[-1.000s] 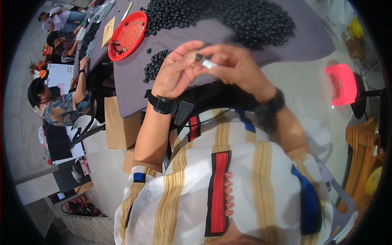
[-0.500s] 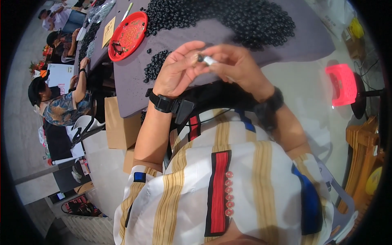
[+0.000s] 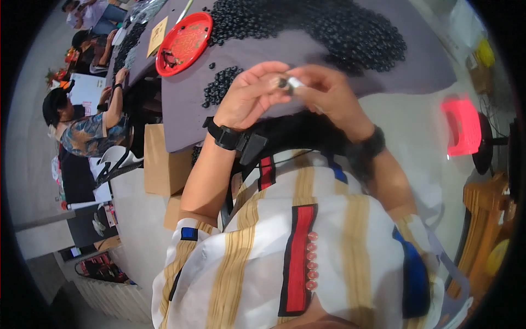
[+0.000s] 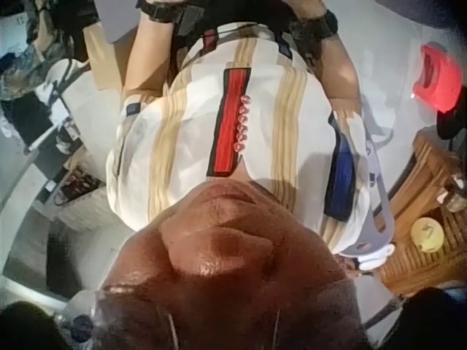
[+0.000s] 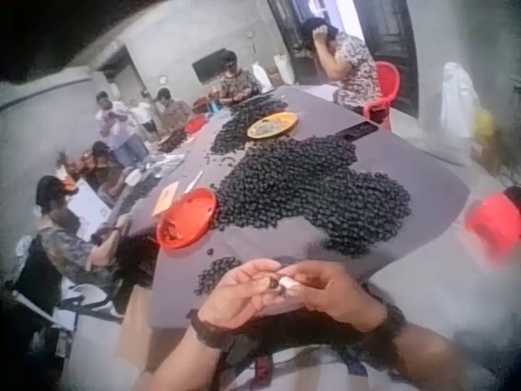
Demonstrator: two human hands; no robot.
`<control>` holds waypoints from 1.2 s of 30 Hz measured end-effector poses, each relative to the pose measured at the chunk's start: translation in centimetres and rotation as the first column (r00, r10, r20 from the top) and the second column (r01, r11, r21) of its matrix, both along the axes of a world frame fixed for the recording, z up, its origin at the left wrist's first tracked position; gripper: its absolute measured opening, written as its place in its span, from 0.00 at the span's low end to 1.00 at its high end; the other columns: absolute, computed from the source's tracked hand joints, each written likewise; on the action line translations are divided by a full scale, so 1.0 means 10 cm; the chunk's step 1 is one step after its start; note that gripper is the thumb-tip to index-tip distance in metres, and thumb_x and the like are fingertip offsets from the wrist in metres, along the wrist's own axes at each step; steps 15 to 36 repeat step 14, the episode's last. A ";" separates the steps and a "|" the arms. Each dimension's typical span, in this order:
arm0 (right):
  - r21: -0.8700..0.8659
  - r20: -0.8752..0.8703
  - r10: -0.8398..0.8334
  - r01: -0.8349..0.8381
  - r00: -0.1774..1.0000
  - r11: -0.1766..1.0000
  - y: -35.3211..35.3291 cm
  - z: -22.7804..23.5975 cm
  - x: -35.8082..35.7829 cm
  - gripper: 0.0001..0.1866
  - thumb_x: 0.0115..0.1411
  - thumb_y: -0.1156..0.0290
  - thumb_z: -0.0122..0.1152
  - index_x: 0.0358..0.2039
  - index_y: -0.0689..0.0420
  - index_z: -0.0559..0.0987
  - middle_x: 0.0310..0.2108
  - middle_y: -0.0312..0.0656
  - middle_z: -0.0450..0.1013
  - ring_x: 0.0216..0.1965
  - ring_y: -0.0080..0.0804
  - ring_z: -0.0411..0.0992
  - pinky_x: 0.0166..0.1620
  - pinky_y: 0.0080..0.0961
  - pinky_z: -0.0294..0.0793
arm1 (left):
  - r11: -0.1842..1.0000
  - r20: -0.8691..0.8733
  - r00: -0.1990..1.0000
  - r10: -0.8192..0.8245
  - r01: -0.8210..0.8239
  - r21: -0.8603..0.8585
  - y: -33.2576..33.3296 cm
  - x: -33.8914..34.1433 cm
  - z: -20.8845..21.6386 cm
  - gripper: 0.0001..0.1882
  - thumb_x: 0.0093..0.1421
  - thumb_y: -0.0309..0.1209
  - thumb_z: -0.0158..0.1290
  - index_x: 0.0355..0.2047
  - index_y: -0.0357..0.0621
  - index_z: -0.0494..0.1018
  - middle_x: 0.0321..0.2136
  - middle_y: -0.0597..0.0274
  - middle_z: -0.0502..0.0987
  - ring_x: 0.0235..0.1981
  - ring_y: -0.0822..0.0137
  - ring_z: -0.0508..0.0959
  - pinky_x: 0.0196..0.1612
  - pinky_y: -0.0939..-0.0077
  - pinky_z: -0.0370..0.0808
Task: The person picks up a black plastic component and a white tube, applies a substance from the tube onto the component, and then places it back on the table to repeat the process.
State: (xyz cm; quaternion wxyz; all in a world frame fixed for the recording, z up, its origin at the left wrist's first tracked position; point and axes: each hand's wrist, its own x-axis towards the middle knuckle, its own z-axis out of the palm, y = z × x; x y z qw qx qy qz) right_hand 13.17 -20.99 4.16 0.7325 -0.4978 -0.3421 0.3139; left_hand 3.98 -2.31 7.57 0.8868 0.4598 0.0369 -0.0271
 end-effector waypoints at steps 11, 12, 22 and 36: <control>-0.067 -0.138 -0.250 0.243 0.958 0.968 -0.09 0.01 0.19 0.13 0.60 0.72 0.58 0.46 0.59 0.76 0.26 0.29 0.71 0.21 0.11 0.64 0.22 0.08 0.60 | 0.043 0.167 0.865 0.474 -0.212 0.976 1.89 0.18 -0.41 0.05 0.54 0.23 0.58 0.32 0.37 0.78 0.24 0.65 0.78 0.27 0.75 0.76 0.33 0.79 0.72; -0.068 -0.134 -0.255 0.248 0.958 0.966 -0.09 0.00 0.20 0.13 0.60 0.72 0.58 0.46 0.59 0.76 0.26 0.29 0.71 0.21 0.11 0.64 0.22 0.08 0.60 | 0.046 0.169 0.867 0.469 -0.215 0.976 1.89 0.22 -0.43 0.05 0.54 0.23 0.58 0.32 0.37 0.78 0.24 0.65 0.78 0.27 0.75 0.76 0.33 0.79 0.72; -0.069 -0.146 -0.256 0.249 0.956 0.966 -0.09 -0.03 0.21 0.14 0.61 0.70 0.59 0.47 0.59 0.76 0.25 0.28 0.70 0.21 0.12 0.64 0.22 0.08 0.61 | -0.101 0.027 0.927 0.373 0.012 0.995 1.86 0.29 -0.42 0.06 0.55 0.29 0.58 0.33 0.46 0.80 0.30 0.61 0.81 0.30 0.63 0.79 0.39 0.70 0.74; -0.069 -0.146 -0.256 0.249 0.956 0.966 -0.09 -0.03 0.21 0.14 0.61 0.70 0.59 0.47 0.59 0.76 0.25 0.28 0.70 0.21 0.12 0.64 0.22 0.08 0.61 | -0.101 0.027 0.927 0.373 0.012 0.995 1.86 0.29 -0.42 0.06 0.55 0.29 0.58 0.33 0.46 0.80 0.30 0.61 0.81 0.30 0.63 0.79 0.39 0.70 0.74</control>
